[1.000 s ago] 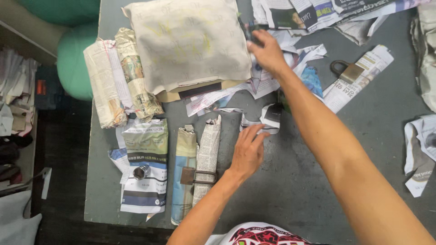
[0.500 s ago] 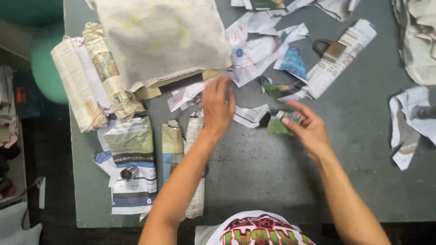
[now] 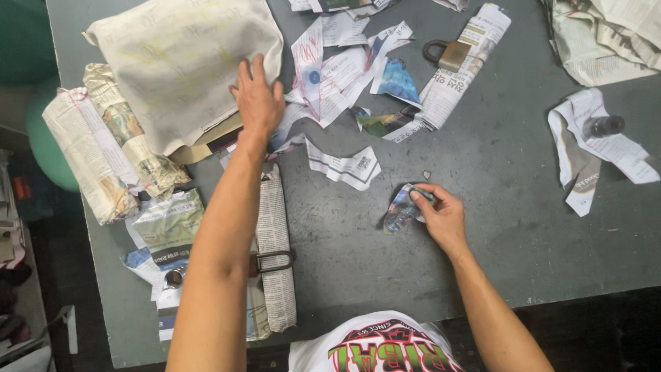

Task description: The person repeatedly folds and wraps newspaper strips around small objects on a workbench, then places the wrapped items into a cloth bag. The person also handles loose newspaper pieces and a padlock, arranging them on the table.

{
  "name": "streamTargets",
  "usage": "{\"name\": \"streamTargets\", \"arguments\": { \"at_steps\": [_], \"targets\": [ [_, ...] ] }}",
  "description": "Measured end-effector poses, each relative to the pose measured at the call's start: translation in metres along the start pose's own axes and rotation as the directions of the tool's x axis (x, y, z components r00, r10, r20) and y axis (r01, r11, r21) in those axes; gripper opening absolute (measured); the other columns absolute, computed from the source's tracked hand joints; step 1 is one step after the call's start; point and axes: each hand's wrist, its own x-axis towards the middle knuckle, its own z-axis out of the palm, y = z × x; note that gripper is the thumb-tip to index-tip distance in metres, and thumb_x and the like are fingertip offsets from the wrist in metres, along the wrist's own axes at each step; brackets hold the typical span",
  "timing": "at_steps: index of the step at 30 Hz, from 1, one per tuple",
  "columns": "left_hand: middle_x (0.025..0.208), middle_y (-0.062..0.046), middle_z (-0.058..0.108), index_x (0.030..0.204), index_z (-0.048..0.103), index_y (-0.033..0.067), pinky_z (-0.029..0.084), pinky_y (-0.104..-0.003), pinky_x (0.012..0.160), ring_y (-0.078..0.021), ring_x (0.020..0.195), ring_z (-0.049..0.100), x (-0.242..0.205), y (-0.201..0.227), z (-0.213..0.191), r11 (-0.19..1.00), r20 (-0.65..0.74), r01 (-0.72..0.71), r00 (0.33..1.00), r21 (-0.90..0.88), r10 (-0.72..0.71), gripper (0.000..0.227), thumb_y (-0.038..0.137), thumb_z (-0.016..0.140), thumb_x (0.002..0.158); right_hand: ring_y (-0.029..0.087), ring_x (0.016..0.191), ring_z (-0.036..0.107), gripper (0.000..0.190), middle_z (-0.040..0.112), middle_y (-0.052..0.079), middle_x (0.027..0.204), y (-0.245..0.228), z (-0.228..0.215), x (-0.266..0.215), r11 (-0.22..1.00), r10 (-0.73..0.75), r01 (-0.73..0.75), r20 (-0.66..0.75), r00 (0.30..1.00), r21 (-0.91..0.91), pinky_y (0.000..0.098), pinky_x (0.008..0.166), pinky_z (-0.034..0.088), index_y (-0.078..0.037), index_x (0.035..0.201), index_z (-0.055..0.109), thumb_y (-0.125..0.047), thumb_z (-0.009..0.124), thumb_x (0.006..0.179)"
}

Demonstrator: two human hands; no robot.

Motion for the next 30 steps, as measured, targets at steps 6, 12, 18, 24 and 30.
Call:
{"name": "streamTargets", "arguments": {
  "at_steps": [6,12,18,24,30],
  "targets": [
    [0.138,-0.013,0.060,0.144,0.056,0.0159,0.046,-0.051,0.102,-0.0401,0.122,0.061,0.012,-0.037,-0.025,0.998,0.091,0.054,0.995,-0.036,-0.051,0.048,-0.001,0.055,0.099,0.007,0.073,0.067,0.020,0.073,0.003,0.092,0.002,-0.003,0.010,0.991,0.014,-0.015,0.014,1.000,0.131,0.0210,0.060,0.051,0.000,0.116,0.070,-0.009,0.069,0.097],
    [0.140,-0.020,0.053,0.151,0.047,0.0061,0.037,-0.055,0.111,-0.0398,0.130,0.053,-0.003,-0.013,-0.035,0.981,-0.011,-0.089,0.996,0.172,0.092,0.068,-0.005,0.057,0.085,0.013,0.076,0.072,0.021,0.074,0.008,0.096,0.004,-0.001,0.013,0.976,-0.017,0.009,0.036,0.999,0.216,0.0232,0.065,0.056,0.002,0.119,0.067,-0.008,0.066,0.100],
    [0.159,-0.023,0.039,0.161,0.041,0.0135,0.034,-0.048,0.125,-0.0405,0.146,0.041,-0.016,0.037,-0.037,0.890,0.009,-0.432,0.900,0.145,0.436,0.066,0.002,0.061,0.099,0.016,0.076,0.073,0.023,0.074,0.012,0.095,0.002,-0.006,0.012,0.981,0.026,-0.037,0.060,0.998,0.193,0.0253,0.064,0.056,0.003,0.122,0.067,-0.008,0.064,0.102],
    [0.156,-0.031,0.033,0.155,0.043,0.0109,0.027,-0.057,0.120,-0.0472,0.145,0.034,-0.017,0.072,-0.002,0.948,0.149,-0.314,0.936,-0.055,0.319,0.062,0.037,0.060,0.101,0.016,0.075,0.073,0.025,0.074,0.010,0.097,-0.006,-0.002,0.013,0.963,0.030,-0.046,0.066,0.997,0.264,0.0252,0.065,0.059,0.004,0.122,0.066,-0.009,0.064,0.100],
    [0.156,-0.037,0.028,0.151,0.044,0.0104,0.020,-0.068,0.117,-0.0522,0.146,0.028,-0.059,0.104,0.031,0.982,0.203,-0.147,0.972,0.122,0.120,0.065,0.049,0.056,0.100,0.017,0.074,0.073,0.027,0.075,0.012,0.094,0.006,-0.005,0.014,0.966,0.043,-0.057,0.063,0.997,0.251,0.0249,0.064,0.056,0.003,0.124,0.066,-0.009,0.065,0.100]
  ]
}}
